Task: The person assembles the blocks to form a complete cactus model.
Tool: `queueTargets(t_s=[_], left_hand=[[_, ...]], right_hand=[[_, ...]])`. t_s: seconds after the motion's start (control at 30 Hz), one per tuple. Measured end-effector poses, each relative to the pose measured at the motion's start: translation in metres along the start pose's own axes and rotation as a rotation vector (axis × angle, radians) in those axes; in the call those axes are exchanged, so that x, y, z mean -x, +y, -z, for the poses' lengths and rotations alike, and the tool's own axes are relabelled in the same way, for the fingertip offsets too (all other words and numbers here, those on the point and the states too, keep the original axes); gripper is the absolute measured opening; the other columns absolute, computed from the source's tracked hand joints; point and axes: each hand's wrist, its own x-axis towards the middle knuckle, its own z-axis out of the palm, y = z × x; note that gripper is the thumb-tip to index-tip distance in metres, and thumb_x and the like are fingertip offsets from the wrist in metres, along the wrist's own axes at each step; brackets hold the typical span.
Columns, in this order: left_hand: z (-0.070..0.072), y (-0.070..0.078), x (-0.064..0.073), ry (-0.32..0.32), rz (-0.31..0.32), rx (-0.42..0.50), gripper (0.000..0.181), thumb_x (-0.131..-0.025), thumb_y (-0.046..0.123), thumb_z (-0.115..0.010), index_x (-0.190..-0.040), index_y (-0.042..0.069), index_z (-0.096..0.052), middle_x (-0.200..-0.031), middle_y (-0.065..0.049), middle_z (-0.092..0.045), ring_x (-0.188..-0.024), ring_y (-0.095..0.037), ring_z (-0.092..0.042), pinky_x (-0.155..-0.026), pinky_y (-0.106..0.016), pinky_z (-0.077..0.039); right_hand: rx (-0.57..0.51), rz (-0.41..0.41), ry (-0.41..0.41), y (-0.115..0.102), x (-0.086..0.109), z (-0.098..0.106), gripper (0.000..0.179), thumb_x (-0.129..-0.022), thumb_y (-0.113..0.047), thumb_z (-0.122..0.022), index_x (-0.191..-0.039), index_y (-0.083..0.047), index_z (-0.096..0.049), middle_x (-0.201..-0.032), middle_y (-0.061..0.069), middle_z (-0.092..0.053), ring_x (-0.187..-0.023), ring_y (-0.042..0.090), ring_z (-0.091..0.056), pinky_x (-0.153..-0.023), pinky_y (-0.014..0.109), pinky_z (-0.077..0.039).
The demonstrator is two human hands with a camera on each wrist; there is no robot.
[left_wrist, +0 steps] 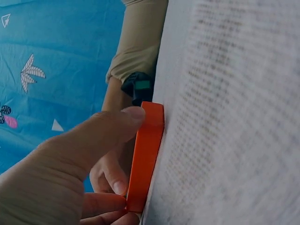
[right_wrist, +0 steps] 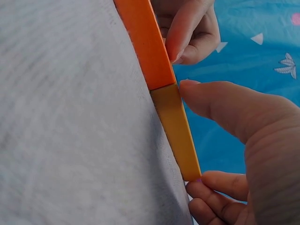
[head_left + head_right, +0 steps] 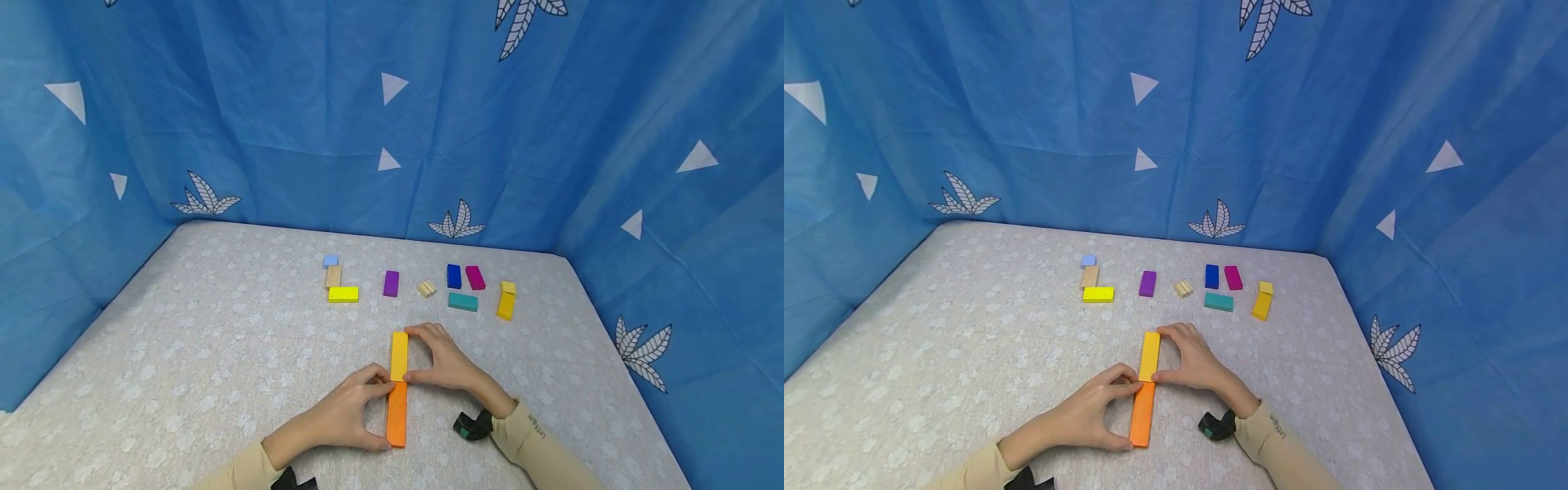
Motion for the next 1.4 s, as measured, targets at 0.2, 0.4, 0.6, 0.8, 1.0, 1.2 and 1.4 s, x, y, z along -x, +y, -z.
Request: queueTargets(t_s=[0.2, 0.4, 0.6, 0.8, 1.0, 1.2, 1.4], left_hand=[[0.002, 0.003, -0.002, 0.065, -0.014, -0.033, 0.081, -0.070, 0.058, -0.080, -0.126, 0.002, -0.065, -0.122, 0.007, -0.052, -0.107, -0.005, -0.050, -0.092, -0.025, -0.050], [0.002, 0.001, -0.005, 0.141, -0.010, -0.080, 0.079, -0.075, 0.059, -0.075, -0.134, 0.008, -0.060, -0.139, -0.004, -0.052, -0.128, -0.020, -0.049, -0.102, -0.044, -0.047], [-0.002, -0.006, -0.005, 0.056, -0.002, -0.078, 0.085, -0.081, 0.062, -0.068, -0.147, 0.014, -0.045, -0.160, -0.005, -0.030, -0.148, -0.035, -0.025, -0.114, -0.060, -0.028], [-0.004, -0.011, -0.005, 0.001, 0.003, -0.075, 0.081, -0.084, 0.061, -0.065, -0.148, 0.016, -0.045, -0.160, -0.004, -0.031, -0.150, -0.034, -0.020, -0.117, -0.061, -0.022], [-0.002, -0.013, -0.006, -0.016, 0.003, -0.063, 0.079, -0.085, 0.061, -0.064, -0.146, 0.015, -0.047, -0.159, -0.004, -0.033, -0.150, -0.032, -0.022, -0.117, -0.060, -0.021], [-0.002, -0.014, -0.005, -0.023, 0.004, -0.032, 0.078, -0.085, 0.060, -0.064, -0.146, 0.015, -0.047, -0.160, -0.003, -0.032, -0.150, -0.030, -0.023, -0.118, -0.060, -0.019], [-0.002, -0.013, -0.004, -0.025, 0.006, -0.007, 0.078, -0.085, 0.059, -0.065, -0.146, 0.015, -0.046, -0.160, -0.003, -0.032, -0.149, -0.030, -0.024, -0.118, -0.062, -0.019]], right_hand=[[-0.016, 0.013, 0.005, 0.001, 0.000, 0.000, 0.078, -0.076, -0.044, -0.081, -0.140, -0.013, -0.050, -0.135, 0.003, -0.054, -0.126, 0.024, -0.044, -0.106, 0.054, -0.039], [-0.028, 0.013, 0.004, 0.001, 0.000, 0.002, 0.077, -0.076, -0.044, -0.080, -0.139, -0.013, -0.050, -0.134, 0.003, -0.054, -0.126, 0.024, -0.044, -0.107, 0.055, -0.039], [-0.035, 0.013, -0.005, 0.000, 0.000, 0.002, 0.076, -0.076, -0.044, -0.080, -0.140, -0.014, -0.050, -0.135, 0.003, -0.054, -0.127, 0.024, -0.044, -0.107, 0.055, -0.039], [-0.055, 0.030, 0.030, -0.002, -0.001, 0.012, 0.074, -0.078, -0.038, -0.080, -0.140, -0.010, -0.051, -0.134, 0.007, -0.054, -0.122, 0.026, -0.050, -0.102, 0.054, -0.044], [-0.048, 0.018, 0.139, 0.001, -0.012, 0.033, 0.065, -0.082, -0.028, -0.080, -0.138, -0.006, -0.053, -0.133, 0.011, -0.055, -0.117, 0.032, -0.055, -0.099, 0.055, -0.047], [-0.053, 0.014, 0.255, 0.012, -0.042, 0.063, 0.054, -0.085, -0.015, -0.076, -0.135, -0.004, -0.056, -0.133, 0.016, -0.054, -0.115, 0.037, -0.054, -0.096, 0.059, -0.047], [-0.038, -0.053, 0.268, 0.027, -0.070, 0.077, 0.050, -0.087, -0.007, -0.071, -0.134, -0.001, -0.055, -0.133, 0.019, -0.053, -0.116, 0.038, -0.054, -0.099, 0.058, -0.047]])
